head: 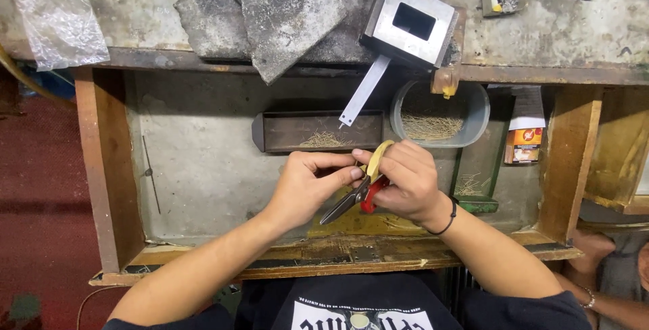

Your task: The person repeatedly picks up thin metal wires from a container and uses red-handled shears to cut them into shorter pieces. The cut pieces fall onto the workbench surface.

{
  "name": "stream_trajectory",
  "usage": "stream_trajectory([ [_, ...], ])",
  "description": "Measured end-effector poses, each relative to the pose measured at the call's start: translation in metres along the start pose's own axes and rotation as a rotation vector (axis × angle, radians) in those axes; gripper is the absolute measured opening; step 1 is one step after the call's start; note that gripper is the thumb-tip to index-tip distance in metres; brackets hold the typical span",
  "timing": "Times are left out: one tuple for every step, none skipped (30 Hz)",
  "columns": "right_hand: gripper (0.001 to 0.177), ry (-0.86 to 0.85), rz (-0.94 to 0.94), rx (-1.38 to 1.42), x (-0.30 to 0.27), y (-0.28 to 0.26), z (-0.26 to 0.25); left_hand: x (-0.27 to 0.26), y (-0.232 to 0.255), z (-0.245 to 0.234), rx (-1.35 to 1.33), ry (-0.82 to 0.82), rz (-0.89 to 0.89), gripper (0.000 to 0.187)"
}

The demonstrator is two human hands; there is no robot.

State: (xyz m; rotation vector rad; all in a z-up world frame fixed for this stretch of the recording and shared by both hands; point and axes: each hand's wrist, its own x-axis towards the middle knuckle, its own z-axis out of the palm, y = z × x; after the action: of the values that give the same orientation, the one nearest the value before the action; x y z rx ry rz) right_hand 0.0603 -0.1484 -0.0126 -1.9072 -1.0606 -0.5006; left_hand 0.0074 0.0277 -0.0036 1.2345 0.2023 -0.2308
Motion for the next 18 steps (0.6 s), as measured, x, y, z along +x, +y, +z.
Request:
stream_trajectory([
  [0.028, 0.000, 0.001, 0.000, 0.000, -0.001, 0.000, 0.000, 0.001, 0.000, 0.000, -0.001, -0.001, 0.016],
  [0.027, 0.012, 0.009, 0.002, 0.000, -0.001, 0.000, 0.000, 0.001, 0.001, -0.009, 0.013, 0.008, 0.016],
  [0.026, 0.023, 0.017, 0.005, 0.001, -0.002, 0.001, 0.000, 0.002, 0.001, -0.019, 0.027, 0.017, 0.016],
  [0.026, 0.023, 0.018, 0.006, 0.001, -0.002, 0.001, 0.000, 0.003, 0.002, -0.018, 0.028, 0.017, 0.016],
  [0.025, 0.029, 0.015, 0.001, 0.001, -0.002, 0.001, -0.001, 0.003, 0.003, -0.014, 0.032, 0.018, 0.016],
  [0.025, 0.034, 0.015, -0.004, 0.000, -0.002, 0.002, -0.001, 0.004, 0.003, -0.010, 0.035, 0.018, 0.017],
  [0.025, 0.035, 0.017, -0.004, -0.002, -0.001, 0.002, -0.001, 0.000, 0.002, -0.009, 0.035, 0.016, 0.017],
  [0.030, 0.021, 0.023, 0.014, -0.003, 0.001, 0.003, 0.000, -0.002, 0.001, -0.016, 0.039, 0.010, 0.018],
  [0.035, 0.008, 0.029, 0.031, -0.004, 0.002, 0.003, 0.000, -0.004, 0.000, -0.022, 0.042, 0.005, 0.019],
  [0.035, 0.014, 0.033, 0.031, -0.003, 0.002, 0.003, 0.000, -0.005, -0.001, -0.017, 0.039, 0.002, 0.019],
  [0.034, 0.009, 0.031, 0.035, -0.002, 0.001, 0.002, -0.001, -0.006, -0.002, -0.003, 0.043, -0.006, 0.019],
  [0.034, 0.002, 0.027, 0.039, 0.000, 0.002, 0.001, -0.001, -0.007, -0.002, 0.008, 0.047, -0.011, 0.019],
  [0.034, 0.004, 0.028, 0.039, -0.001, 0.001, 0.001, -0.001, -0.008, -0.002, 0.010, 0.046, -0.011, 0.019],
  [0.032, 0.007, 0.018, 0.034, -0.001, 0.001, 0.001, 0.000, -0.009, -0.002, 0.017, 0.044, -0.014, 0.019],
  [0.029, 0.011, 0.008, 0.029, -0.001, 0.001, 0.001, 0.000, -0.010, -0.002, 0.024, 0.043, -0.017, 0.018],
  [0.029, 0.013, 0.009, 0.029, -0.001, 0.001, 0.001, -0.001, -0.009, -0.002, 0.026, 0.042, -0.018, 0.018],
  [0.029, 0.018, 0.014, 0.034, -0.001, 0.002, 0.001, -0.001, -0.008, -0.001, 0.034, 0.037, -0.024, 0.017],
  [0.029, 0.022, 0.021, 0.038, -0.002, 0.002, 0.001, -0.001, -0.007, 0.000, 0.041, 0.032, -0.032, 0.016],
])
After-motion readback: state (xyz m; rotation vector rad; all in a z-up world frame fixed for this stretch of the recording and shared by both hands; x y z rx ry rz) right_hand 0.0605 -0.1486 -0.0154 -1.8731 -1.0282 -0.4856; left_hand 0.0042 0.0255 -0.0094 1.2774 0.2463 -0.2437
